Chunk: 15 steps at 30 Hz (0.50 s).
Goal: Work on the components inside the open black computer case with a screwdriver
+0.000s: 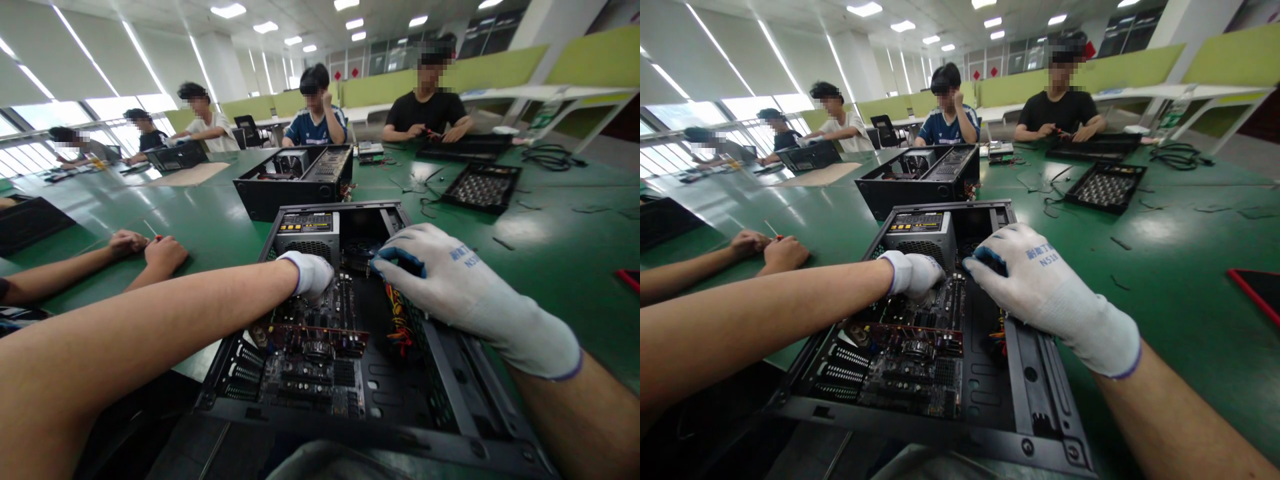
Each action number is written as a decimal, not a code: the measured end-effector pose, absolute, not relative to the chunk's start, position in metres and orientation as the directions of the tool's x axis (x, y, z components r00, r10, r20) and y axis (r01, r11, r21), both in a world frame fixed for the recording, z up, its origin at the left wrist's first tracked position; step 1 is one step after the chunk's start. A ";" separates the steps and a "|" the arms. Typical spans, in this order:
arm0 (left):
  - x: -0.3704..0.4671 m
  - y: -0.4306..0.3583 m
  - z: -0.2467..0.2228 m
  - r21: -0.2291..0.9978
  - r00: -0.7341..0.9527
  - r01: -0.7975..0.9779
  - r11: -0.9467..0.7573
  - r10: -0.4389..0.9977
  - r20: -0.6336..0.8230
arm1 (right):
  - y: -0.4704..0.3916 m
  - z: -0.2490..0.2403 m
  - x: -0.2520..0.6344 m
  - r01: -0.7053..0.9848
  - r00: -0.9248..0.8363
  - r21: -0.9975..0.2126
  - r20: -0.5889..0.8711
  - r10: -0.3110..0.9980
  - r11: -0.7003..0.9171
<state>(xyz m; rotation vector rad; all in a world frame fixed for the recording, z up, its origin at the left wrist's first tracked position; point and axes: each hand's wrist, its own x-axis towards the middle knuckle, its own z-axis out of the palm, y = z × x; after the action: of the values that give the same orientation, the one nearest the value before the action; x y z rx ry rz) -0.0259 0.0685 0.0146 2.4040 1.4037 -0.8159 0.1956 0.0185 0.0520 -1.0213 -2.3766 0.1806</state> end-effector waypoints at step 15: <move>-0.023 0.054 0.029 -0.098 0.400 0.818 -0.566 0.684 -0.611 | 0.014 0.052 0.196 0.634 -0.514 -0.400 0.422 0.747 0.662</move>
<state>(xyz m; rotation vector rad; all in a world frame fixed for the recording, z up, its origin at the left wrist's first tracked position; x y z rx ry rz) -0.0228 0.0543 0.0291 2.4388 1.3311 -0.9069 0.1958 0.0144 0.0517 -1.0653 -2.3071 0.2606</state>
